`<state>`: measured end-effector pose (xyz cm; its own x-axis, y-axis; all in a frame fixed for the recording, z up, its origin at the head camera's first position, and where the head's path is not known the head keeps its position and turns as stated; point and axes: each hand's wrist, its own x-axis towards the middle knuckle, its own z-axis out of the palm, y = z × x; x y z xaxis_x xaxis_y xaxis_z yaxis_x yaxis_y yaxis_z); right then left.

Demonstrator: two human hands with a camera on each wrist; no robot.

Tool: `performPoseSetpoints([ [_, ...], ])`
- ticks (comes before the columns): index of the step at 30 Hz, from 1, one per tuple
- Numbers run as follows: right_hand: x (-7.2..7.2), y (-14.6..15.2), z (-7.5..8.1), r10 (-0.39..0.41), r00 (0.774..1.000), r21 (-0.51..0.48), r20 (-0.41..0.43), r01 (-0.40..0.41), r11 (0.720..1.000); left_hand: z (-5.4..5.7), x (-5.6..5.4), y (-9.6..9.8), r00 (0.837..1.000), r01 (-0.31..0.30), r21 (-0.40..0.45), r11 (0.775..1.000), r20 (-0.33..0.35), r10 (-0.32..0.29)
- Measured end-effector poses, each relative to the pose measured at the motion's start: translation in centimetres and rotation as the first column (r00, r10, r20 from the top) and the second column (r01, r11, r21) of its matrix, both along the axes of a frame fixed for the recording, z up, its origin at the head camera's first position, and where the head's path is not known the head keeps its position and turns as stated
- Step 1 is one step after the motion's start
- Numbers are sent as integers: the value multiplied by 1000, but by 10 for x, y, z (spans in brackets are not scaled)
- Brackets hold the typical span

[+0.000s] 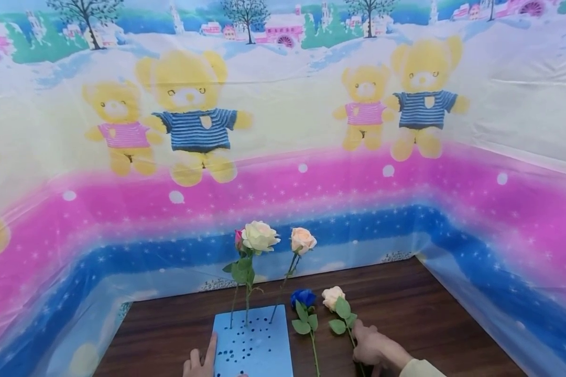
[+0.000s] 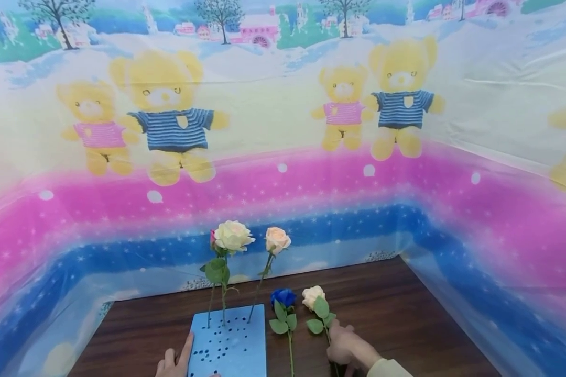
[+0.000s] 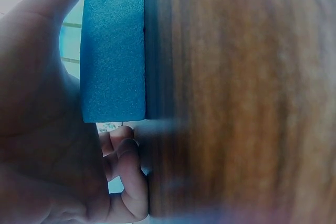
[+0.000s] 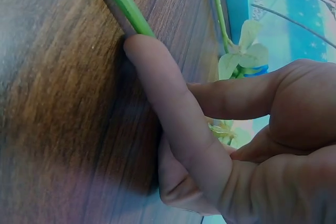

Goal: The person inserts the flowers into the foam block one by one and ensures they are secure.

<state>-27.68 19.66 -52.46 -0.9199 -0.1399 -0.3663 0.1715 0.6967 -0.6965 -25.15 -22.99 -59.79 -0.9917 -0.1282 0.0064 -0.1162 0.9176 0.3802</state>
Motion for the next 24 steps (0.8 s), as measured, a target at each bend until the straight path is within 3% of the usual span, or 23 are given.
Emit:
performPoseSetpoints([
  [6, -4, 2, 3, -9, 998, -102, 68, 16, 995, 7, 3, 2, 1000, 2, 23, 1000, -11, -1],
  [12, -1, 2, 1, -15, 1000, -107, 3, 15, 994, 13, 3, 2, 1000, 13, 28, 1000, 27, -14],
  [24, 0, 5, -3, -9, 998, -135, 60, 17, 991, 9, 6, 5, 1000, 6, 12, 1000, 0, -6],
])
